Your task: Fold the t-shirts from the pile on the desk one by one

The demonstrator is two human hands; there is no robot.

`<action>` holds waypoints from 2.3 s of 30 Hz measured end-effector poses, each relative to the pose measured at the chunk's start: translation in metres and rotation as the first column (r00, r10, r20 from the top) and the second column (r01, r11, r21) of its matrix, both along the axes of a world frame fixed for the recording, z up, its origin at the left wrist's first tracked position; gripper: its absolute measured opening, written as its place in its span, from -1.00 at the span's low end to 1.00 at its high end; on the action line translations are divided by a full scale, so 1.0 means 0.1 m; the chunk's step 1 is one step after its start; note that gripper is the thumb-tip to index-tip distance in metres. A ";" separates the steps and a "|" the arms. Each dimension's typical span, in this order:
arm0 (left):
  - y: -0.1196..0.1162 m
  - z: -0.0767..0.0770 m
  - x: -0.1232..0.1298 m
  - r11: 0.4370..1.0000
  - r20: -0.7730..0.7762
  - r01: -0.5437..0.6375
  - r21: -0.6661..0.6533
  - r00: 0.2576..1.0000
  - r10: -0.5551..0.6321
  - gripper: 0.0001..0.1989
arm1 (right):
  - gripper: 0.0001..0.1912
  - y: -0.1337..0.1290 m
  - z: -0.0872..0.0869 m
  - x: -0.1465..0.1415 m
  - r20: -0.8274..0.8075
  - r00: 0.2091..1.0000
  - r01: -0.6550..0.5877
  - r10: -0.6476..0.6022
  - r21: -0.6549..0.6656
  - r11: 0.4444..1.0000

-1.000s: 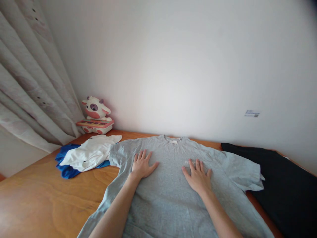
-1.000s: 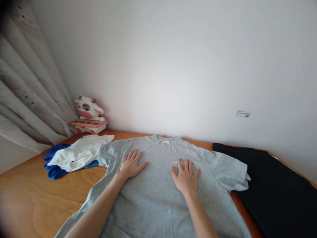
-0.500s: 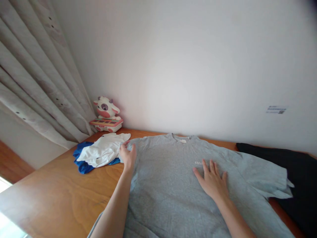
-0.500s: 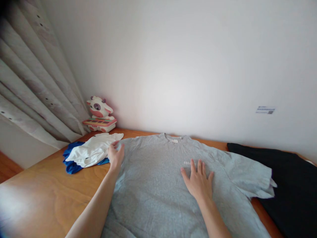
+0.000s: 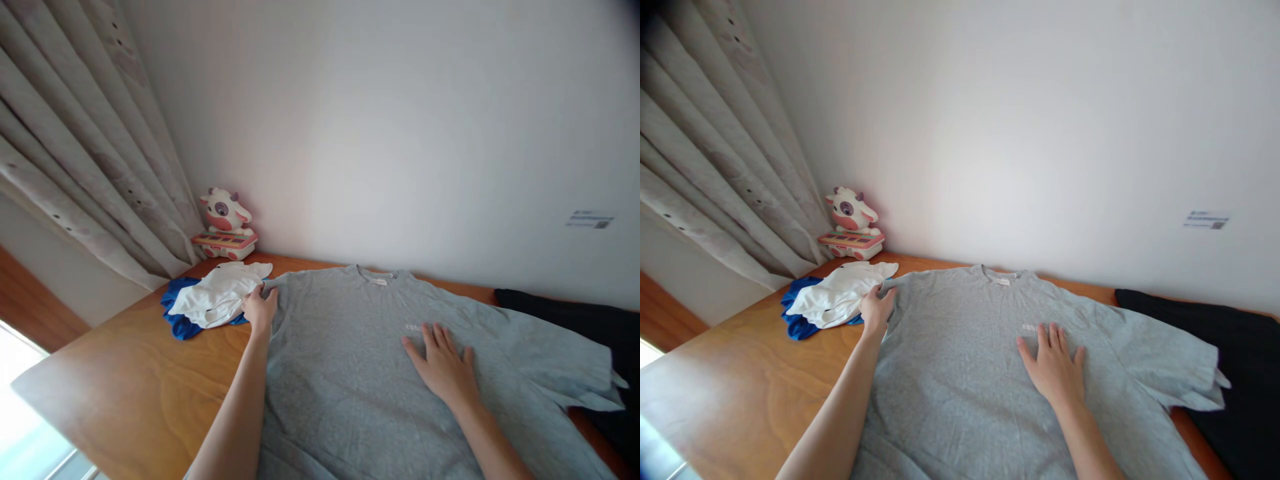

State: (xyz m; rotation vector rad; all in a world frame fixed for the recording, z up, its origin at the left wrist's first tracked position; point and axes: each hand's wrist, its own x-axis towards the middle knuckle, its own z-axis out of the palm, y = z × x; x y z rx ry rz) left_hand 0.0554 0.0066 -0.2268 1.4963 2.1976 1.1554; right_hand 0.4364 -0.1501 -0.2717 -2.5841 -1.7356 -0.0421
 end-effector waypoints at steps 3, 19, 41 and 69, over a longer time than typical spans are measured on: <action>-0.01 0.12 0.01 0.998 0.038 -0.030 0.063 0.999 0.028 -0.59 | -0.17 0.00 0.02 -0.01 -0.007 1.000 0.004 -0.004 0.007 1.000; -0.24 0.61 0.16 0.932 0.022 0.337 0.132 0.939 -0.343 -0.56 | -0.60 0.14 -0.01 -0.29 -0.124 0.879 -0.240 0.460 0.719 0.653; -0.46 0.68 0.18 0.514 -0.190 0.560 -0.651 0.535 -0.823 -0.56 | -0.61 0.82 0.34 -1.58 -0.596 0.705 -0.120 0.384 0.434 0.893; -0.40 0.59 0.06 0.546 -0.212 0.628 -0.554 0.528 -0.822 -0.71 | -0.87 1.08 0.45 -1.61 -0.687 0.575 -0.122 0.444 0.465 0.877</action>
